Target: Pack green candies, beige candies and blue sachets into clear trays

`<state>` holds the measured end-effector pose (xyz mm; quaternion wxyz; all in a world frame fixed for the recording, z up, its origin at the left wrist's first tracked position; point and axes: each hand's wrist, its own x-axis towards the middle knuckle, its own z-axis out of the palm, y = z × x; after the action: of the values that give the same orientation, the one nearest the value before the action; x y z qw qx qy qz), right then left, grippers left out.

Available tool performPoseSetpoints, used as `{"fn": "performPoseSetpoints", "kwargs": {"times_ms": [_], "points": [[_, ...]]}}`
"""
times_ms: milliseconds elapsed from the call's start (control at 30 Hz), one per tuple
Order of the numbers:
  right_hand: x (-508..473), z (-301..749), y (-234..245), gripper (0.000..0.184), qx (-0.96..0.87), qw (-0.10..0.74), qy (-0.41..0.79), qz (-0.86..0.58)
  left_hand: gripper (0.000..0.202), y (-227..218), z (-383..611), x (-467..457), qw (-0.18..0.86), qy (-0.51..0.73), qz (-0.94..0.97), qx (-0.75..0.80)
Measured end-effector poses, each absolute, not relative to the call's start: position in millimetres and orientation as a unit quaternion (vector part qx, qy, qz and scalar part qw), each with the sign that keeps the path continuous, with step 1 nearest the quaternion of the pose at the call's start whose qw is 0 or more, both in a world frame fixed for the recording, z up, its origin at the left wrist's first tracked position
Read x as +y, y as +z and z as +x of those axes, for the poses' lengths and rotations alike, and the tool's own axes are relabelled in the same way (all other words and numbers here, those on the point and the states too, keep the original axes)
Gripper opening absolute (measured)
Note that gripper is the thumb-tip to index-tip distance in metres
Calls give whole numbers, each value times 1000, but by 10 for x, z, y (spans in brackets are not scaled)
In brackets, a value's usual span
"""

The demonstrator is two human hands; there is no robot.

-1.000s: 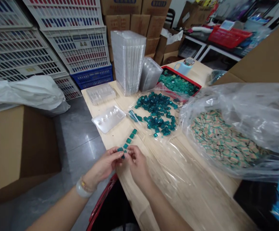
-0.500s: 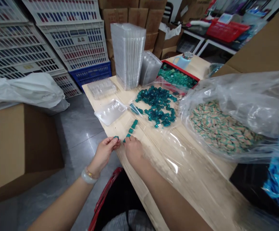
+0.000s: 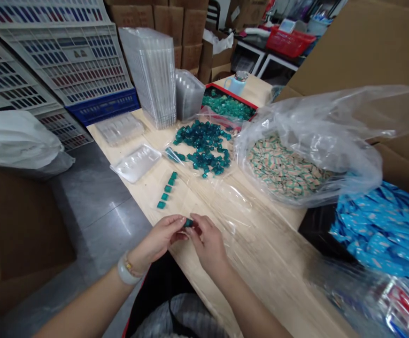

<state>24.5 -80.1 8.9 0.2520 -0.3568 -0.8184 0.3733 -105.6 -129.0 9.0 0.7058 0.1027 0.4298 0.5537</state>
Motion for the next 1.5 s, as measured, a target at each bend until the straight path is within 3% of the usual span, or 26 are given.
{"fn": "performPoseSetpoints", "kwargs": {"times_ms": [167,233,367,500,800,900,1067,1300,1500], "points": [[-724,500,81,17,-851,222,342,-332,31,34,-908,-1252,709,506,155,467],[-671,543,52,17,-862,211,302,-349,28,-6,-937,-1306,611,488,264,564],[-538,481,-36,19,-899,135,167,-382,20,-84,-1025,-1395,286,380,562,677],[-470,269,-63,17,-930,0,66,-361,15,-187,-1053,-1367,185,257,686,655],[-388,99,-101,13,-962,-22,20,-273,18,-281,-1051,-1367,147,248,713,639],[-420,186,-219,14,-954,34,46,-295,17,-177,-1120,-1347,159,261,711,633],[-374,337,-175,38,-943,123,75,-301,19,106,-1807,-585,135,370,654,646],[963,-573,213,30,-929,197,98,-296,25,63,-2491,1085,141,317,504,791],[1927,-1471,-9,36,-933,143,63,-325,20,-187,-2313,1113,147,322,509,785]]}}
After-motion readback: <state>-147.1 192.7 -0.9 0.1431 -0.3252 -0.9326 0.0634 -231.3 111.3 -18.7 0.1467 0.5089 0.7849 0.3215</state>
